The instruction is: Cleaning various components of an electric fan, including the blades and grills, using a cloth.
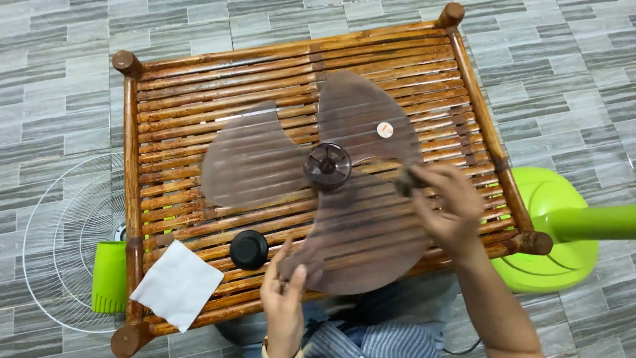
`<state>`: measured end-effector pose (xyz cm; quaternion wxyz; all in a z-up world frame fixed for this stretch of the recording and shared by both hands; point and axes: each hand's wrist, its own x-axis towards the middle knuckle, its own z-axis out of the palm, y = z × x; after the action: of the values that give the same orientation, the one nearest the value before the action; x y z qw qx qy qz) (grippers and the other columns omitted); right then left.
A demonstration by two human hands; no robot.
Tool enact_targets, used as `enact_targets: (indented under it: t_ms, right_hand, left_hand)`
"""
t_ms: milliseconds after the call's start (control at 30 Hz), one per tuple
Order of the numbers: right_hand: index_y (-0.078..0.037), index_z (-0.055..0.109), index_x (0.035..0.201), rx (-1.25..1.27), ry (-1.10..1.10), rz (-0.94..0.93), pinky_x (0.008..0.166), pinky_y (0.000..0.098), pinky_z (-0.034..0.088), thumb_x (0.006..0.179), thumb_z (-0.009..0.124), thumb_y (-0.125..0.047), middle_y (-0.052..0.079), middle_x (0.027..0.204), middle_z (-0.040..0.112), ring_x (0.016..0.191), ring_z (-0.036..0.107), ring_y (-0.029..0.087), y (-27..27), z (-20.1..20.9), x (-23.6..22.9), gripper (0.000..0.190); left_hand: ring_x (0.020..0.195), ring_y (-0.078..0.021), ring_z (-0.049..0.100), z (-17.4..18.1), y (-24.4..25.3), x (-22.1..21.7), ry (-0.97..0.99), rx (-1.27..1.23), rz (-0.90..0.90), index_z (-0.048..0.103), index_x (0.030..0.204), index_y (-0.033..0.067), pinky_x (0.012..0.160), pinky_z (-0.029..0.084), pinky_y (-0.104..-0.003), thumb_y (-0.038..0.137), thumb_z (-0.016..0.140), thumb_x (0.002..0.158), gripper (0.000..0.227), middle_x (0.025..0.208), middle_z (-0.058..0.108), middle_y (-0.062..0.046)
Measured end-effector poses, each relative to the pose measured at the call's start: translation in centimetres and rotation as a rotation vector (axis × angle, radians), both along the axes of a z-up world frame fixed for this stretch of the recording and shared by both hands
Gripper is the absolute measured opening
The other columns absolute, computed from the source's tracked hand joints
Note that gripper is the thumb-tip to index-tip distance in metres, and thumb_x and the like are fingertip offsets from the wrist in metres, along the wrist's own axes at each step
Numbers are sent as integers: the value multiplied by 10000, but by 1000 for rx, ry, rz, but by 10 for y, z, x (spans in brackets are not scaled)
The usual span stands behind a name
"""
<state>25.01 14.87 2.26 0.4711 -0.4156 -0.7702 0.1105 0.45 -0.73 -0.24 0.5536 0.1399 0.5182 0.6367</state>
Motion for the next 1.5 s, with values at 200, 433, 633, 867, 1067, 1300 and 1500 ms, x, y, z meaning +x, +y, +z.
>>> enact_targets:
  t_ms: [200, 433, 633, 867, 1067, 1300, 1500]
  right_hand:
    - [-43, 633, 1191, -265, 497, -181, 1033, 282, 578, 869, 604, 116, 64, 1131, 598, 1001, 588, 139, -35, -16, 66, 360]
    - [4, 598, 1216, -389, 560, -260, 1025, 285, 499, 877, 557, 130, 90, 1204, 598, 1063, 583, 180, -60, -64, 97, 364]
    - [59, 614, 1214, -489, 570, -286, 1029, 286, 482, 909, 573, 117, 100, 1177, 597, 1057, 571, 187, -64, -89, 106, 314]
    - [139, 584, 1259, -388, 444, -208, 1041, 349, 479, 943, 564, 151, 194, 1218, 573, 1083, 566, 270, -66, -105, 119, 317]
    - [217, 590, 1228, -298, 281, -190, 967, 421, 521, 966, 593, 199, 306, 1168, 580, 1005, 598, 363, -65, -126, 132, 263]
    - [210, 612, 1345, -199, 94, -136, 1016, 475, 512, 1075, 630, 133, 317, 1190, 574, 1055, 586, 395, -51, -189, 180, 281]
    - [316, 509, 1336, -216, -51, 1, 1005, 555, 533, 1119, 518, 123, 440, 1192, 561, 1049, 618, 504, -51, -139, 159, 291]
  left_hand:
    - [1117, -361, 685, -18, -5, 27, -367, 135, -122, 341, 1511, 85, 892, 630, -429, 104, 616, 905, 665, 1463, 524, -247]
    - [1132, -335, 673, -8, 21, 45, -293, 25, -42, 503, 1435, -40, 966, 562, -433, -20, 610, 871, 574, 1370, 640, -251]
    - [1129, -376, 693, 21, 31, 9, -76, 313, -106, 476, 1430, -39, 953, 586, -440, 18, 616, 906, 545, 1390, 603, -254]
    - [1140, -367, 675, 65, 16, -52, -115, 639, -3, 491, 1432, -71, 1009, 541, -465, -28, 574, 953, 487, 1326, 636, -234]
    - [1143, -322, 687, 72, 0, -105, -9, 694, 171, 492, 1464, -37, 936, 585, -375, -1, 630, 940, 543, 1364, 628, -212]
    - [1199, -256, 690, 42, -55, -226, 200, 543, 512, 583, 1450, 186, 872, 617, -318, 83, 576, 1022, 440, 1423, 646, -29]
    - [1178, -220, 712, -3, -141, -300, 382, 362, 841, 475, 1512, 126, 898, 646, -291, 135, 654, 983, 558, 1460, 610, -69]
